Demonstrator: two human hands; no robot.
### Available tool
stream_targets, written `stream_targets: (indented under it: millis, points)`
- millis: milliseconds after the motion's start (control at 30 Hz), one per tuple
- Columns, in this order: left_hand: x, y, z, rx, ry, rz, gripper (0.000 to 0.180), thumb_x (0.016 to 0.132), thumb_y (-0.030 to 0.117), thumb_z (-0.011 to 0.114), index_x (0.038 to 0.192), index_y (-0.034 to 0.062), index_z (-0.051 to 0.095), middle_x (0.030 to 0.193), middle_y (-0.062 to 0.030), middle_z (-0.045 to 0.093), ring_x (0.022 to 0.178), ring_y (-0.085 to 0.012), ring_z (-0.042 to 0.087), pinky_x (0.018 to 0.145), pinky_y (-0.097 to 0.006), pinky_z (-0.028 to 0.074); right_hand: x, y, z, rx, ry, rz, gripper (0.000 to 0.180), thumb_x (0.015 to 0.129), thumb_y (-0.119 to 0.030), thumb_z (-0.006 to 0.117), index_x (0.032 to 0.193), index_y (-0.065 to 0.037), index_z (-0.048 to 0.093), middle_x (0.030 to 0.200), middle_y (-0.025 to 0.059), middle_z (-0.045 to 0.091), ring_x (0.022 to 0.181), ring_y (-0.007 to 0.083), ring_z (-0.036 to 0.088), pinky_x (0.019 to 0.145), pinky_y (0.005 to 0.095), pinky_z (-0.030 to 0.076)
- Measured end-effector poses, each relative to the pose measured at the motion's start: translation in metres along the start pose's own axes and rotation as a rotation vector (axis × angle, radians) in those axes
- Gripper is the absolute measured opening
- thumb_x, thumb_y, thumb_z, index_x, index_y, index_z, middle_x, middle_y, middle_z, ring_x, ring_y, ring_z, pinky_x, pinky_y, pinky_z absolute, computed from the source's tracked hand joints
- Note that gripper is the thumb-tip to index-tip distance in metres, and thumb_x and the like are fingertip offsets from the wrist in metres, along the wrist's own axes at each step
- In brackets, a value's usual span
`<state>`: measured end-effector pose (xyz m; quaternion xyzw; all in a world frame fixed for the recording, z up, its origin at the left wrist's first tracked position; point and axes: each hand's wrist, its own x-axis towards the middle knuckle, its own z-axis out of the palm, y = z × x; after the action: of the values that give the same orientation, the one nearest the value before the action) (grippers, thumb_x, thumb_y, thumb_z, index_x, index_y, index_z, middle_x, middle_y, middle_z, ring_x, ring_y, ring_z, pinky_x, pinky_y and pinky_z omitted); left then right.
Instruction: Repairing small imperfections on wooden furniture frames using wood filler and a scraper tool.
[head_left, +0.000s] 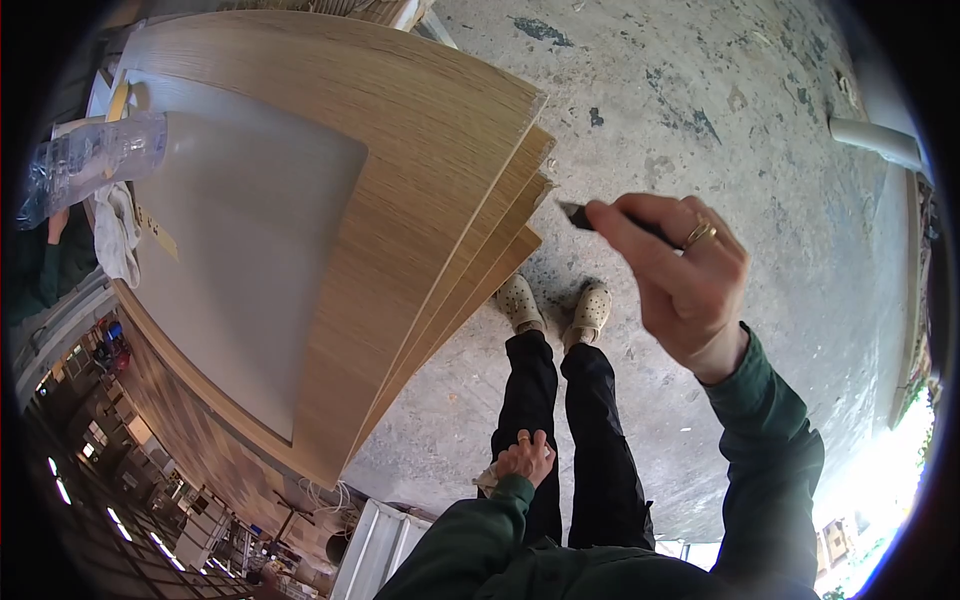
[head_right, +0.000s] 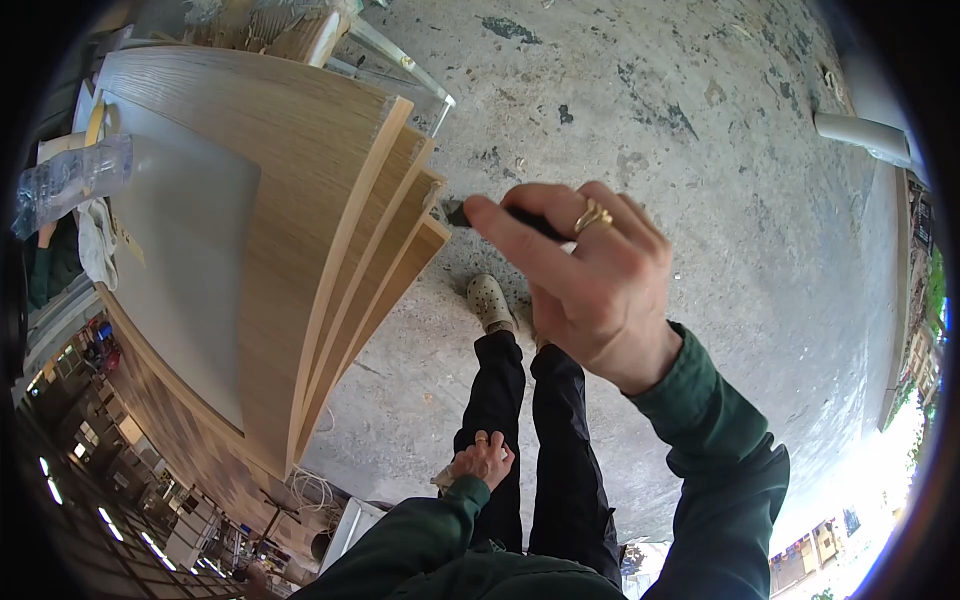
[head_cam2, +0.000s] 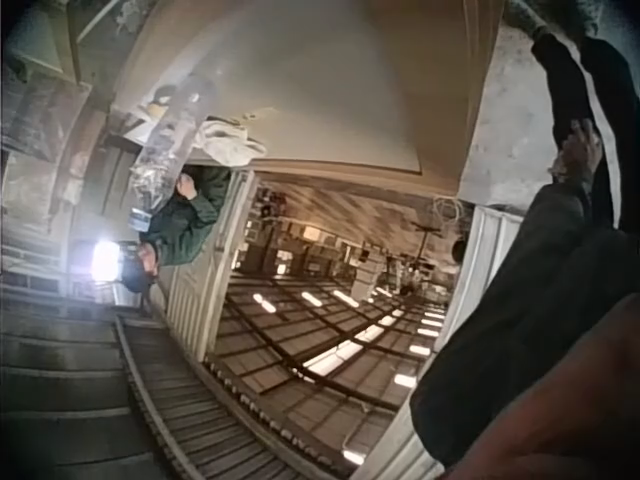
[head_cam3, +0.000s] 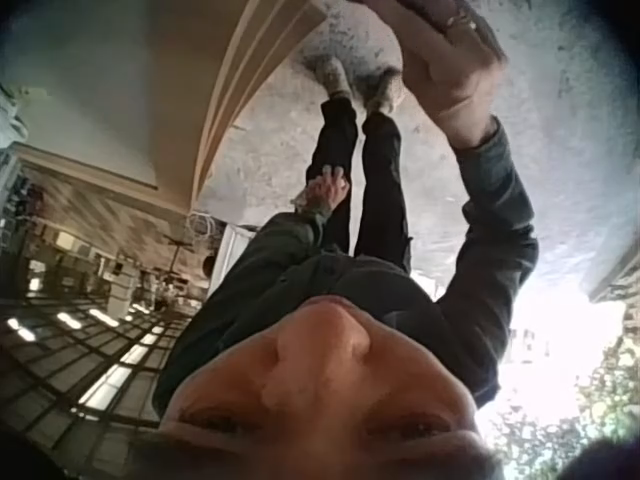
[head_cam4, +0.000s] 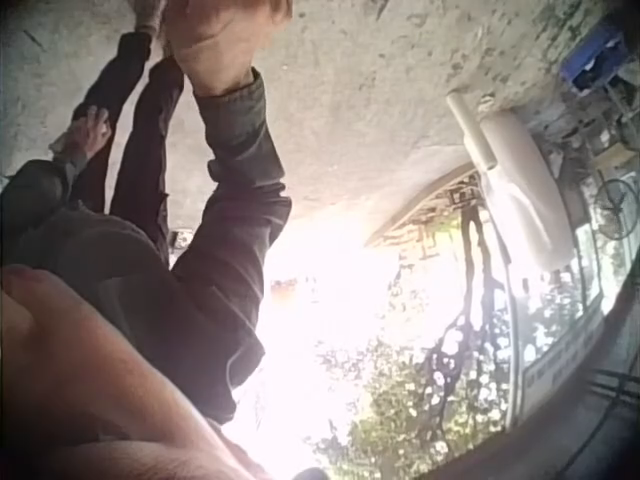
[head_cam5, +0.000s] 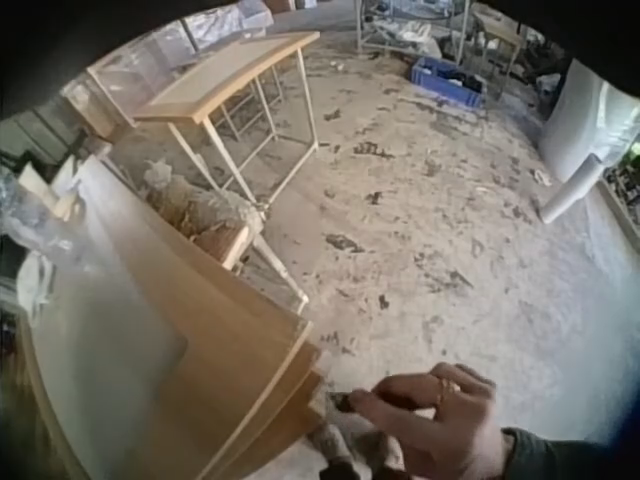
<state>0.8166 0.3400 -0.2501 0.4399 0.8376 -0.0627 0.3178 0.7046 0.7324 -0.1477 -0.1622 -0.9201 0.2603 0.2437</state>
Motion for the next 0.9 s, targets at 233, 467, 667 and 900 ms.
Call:
stream_targets:
  millis: [233,467,667,900]
  points:
    - [0.002,0.002,-0.003,-0.012,-0.021,-0.003,0.024,0.074,0.027,0.062,0.083,0.0120,0.046,0.074,-0.0114,0.051,0.046,-0.0269,0.057,0.037,-0.038,0.045,0.021,0.011,-0.001,-0.015,-0.020,-0.016,0.035,0.066,0.004,0.057,0.093,-0.016,0.069,0.079,-0.0009,0.065,0.060,0.0153,0.058,0.058,0.0296,0.048]
    - [0.002,0.002,-0.003,-0.023,-0.019,-0.024,0.023,0.074,0.027,0.061,0.083,0.0123,0.045,0.075,-0.0114,0.052,0.046,-0.0279,0.057,0.038,-0.039,0.046,0.022,0.010,0.001,-0.119,-0.051,-0.108,0.033,0.066,0.001,0.060,0.093,-0.017,0.069,0.079,-0.0023,0.063,0.061,0.0129,0.056,0.056,0.0286,0.047]
    - [0.001,0.002,-0.003,-0.033,-0.039,-0.027,0.023,0.074,0.027,0.061,0.084,0.0125,0.045,0.075,-0.0113,0.051,0.047,-0.0284,0.057,0.038,-0.039,0.046,0.014,-0.001,0.000,-0.103,-0.098,-0.106,0.038,0.065,0.004,0.062,0.098,-0.013,0.069,0.082,0.0014,0.062,0.059,0.0145,0.052,0.052,0.0285,0.042]
    - [-0.001,0.001,-0.001,-0.010,-0.027,-0.020,0.025,0.074,0.028,0.062,0.085,0.0132,0.045,0.076,-0.0105,0.052,0.046,-0.0268,0.057,0.038,-0.038,0.045,0.001,-0.012,0.002,-0.098,-0.170,-0.057,0.024,0.070,0.002,0.061,0.088,-0.012,0.069,0.078,0.0000,0.063,0.057,0.0119,0.052,0.049,0.0268,0.040]
